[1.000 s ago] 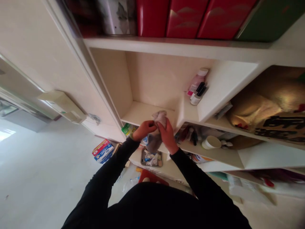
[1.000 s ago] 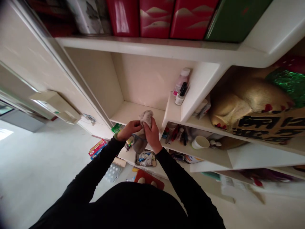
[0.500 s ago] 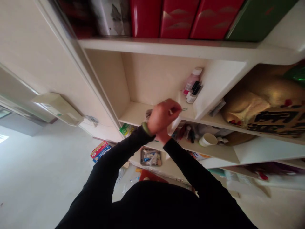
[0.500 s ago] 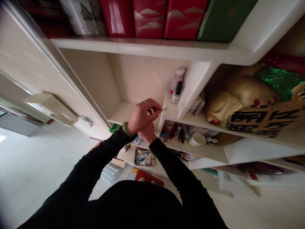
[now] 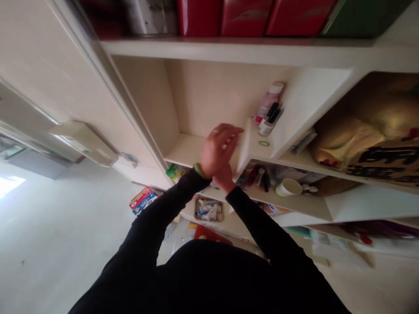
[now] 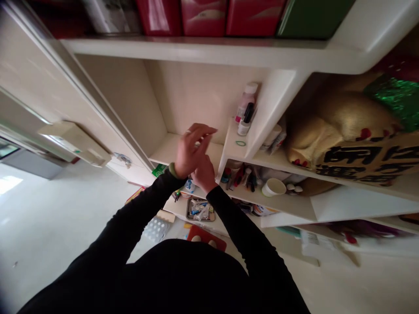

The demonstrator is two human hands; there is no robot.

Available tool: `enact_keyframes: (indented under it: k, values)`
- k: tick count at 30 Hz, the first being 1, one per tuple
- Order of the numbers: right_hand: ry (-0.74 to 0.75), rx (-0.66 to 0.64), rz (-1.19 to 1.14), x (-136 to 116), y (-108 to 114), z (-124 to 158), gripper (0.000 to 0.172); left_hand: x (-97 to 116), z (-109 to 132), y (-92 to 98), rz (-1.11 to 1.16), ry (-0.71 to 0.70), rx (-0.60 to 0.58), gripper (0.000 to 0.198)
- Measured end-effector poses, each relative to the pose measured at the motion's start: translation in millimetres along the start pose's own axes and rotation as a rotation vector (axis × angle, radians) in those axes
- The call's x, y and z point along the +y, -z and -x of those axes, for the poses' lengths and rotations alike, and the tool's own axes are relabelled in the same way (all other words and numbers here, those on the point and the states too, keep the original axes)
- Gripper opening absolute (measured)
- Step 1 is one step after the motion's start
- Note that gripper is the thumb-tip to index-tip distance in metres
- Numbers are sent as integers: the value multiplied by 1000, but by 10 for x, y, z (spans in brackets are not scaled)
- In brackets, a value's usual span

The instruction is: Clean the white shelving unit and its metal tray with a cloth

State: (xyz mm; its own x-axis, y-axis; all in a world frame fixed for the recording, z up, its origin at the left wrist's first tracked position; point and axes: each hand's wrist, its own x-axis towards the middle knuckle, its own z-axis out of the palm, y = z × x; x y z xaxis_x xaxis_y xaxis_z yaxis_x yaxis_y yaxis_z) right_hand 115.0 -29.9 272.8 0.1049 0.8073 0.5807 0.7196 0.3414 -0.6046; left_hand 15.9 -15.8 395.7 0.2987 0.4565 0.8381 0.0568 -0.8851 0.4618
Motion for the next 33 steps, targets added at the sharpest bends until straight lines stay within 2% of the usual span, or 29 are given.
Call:
enact_keyframes:
  k: [2,4,7,9,11,13,15,16,17,18,20,22,24,26,29,33]
  values:
    - [-23,33,-54,-49,19,23,44,-141,365,191,-1,121,175,33]
    - [-75,84,-211,-157,21,54,53,-282,780,275,-13,280,271,41]
    - [-193,29,-546,-366,-41,84,72,-432,1310,212,12,491,226,59]
    - [-268,-96,-728,-480,-88,91,86,-507,1499,156,33,602,230,54]
    - [-310,-203,-820,-545,-75,108,93,-599,1531,190,53,704,309,43]
    - [-278,-232,-783,-562,32,149,87,-716,1436,334,53,743,433,37]
    - [-159,-169,-639,-543,224,222,73,-831,1268,526,-17,673,533,34]
    - [-70,-113,-543,-523,337,270,63,-877,1175,611,-95,609,537,33]
    - [31,-49,-446,-496,452,324,52,-909,1087,675,-198,551,486,32]
    - [137,17,-361,-462,562,382,41,-928,1008,713,-313,504,377,33]
    - [306,129,-245,-374,750,504,26,-936,889,715,-531,447,46,36]
    - [392,206,-186,-260,878,614,23,-943,810,648,-668,400,-276,50]
    - [413,248,-128,-135,941,691,24,-983,737,549,-707,350,-471,64]
    - [423,275,-63,-19,942,725,22,-1052,646,428,-682,289,-591,67]
    - [454,339,-22,91,863,715,20,-1092,527,186,-623,195,-698,59]
    - [457,455,-130,96,769,676,21,-841,625,-96,-513,44,-734,51]
